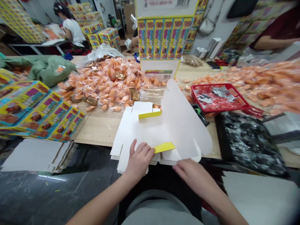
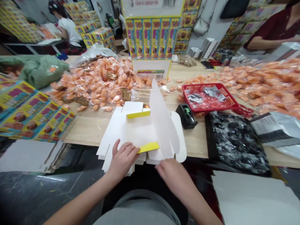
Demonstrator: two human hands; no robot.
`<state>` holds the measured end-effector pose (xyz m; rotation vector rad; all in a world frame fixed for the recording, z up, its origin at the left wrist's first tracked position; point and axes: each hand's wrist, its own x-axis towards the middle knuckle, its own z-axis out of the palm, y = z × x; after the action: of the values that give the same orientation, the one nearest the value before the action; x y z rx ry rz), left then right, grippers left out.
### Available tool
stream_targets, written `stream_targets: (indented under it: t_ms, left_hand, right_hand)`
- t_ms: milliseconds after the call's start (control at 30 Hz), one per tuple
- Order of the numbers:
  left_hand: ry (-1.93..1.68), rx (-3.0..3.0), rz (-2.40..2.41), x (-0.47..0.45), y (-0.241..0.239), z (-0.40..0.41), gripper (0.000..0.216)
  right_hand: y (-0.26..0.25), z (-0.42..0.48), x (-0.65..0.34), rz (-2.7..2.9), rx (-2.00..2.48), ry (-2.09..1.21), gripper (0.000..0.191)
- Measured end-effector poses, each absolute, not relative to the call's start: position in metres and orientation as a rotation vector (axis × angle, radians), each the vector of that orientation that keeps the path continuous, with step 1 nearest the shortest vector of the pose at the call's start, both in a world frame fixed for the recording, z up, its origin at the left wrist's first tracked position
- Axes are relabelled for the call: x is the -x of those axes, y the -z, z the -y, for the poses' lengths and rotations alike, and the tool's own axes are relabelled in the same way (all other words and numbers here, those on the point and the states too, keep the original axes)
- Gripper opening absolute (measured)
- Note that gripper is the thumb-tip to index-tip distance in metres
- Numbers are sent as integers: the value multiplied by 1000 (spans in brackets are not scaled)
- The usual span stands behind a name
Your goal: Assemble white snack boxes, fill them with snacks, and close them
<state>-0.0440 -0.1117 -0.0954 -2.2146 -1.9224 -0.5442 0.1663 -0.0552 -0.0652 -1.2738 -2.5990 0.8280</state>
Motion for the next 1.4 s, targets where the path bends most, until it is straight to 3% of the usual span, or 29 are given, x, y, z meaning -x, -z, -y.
stream_targets:
  t_ms: [100, 200, 333, 600, 667, 767, 867, 1000, 1067, 1200, 1400]
  left_hand:
    - [225, 2499, 1840, 50, 80, 95, 18]
    - [-12, 2647, 1883, 52, 70, 77, 15]
    - [-213, 2702, 2008, 55, 65, 62, 12]
    - [-313, 2886, 2003, 52, 55, 55, 14]
    - [-239, 2935, 1919, 61, 58, 67, 6]
    - [-32, 2881, 1809, 87, 74, 91, 34]
    - [145, 2740, 1757, 118, 91, 110, 39]
    - [277, 2637, 1778, 133, 98, 109, 30]
    - [272, 2582, 1844, 124, 97, 100, 25]
    - [199, 2531, 1965, 97, 100, 85, 27]
    - [276, 2482, 1991, 93, 102, 80, 31]
  right_hand:
    - [41, 67, -136, 2832, 862, -733, 28]
    - [42, 56, -95, 2867, 1220, -418, 29]
    - [51, 27, -81, 2992, 1422, -394, 19]
    - [52, 18, -90, 3152, 1198, -531, 12]
    - [60, 25, -95, 3141, 1043, -384, 8]
    - [64, 39, -121, 2823, 755, -8, 16]
    - [51, 27, -160, 2344, 491, 136, 26]
    - [43, -72, -163, 1903, 975, 117, 14]
    - [56, -139, -132, 2215, 1325, -141, 15]
    - [97, -229, -60, 2430, 1349, -337, 4]
    - [101, -250, -61, 2273, 1287, -382, 9]
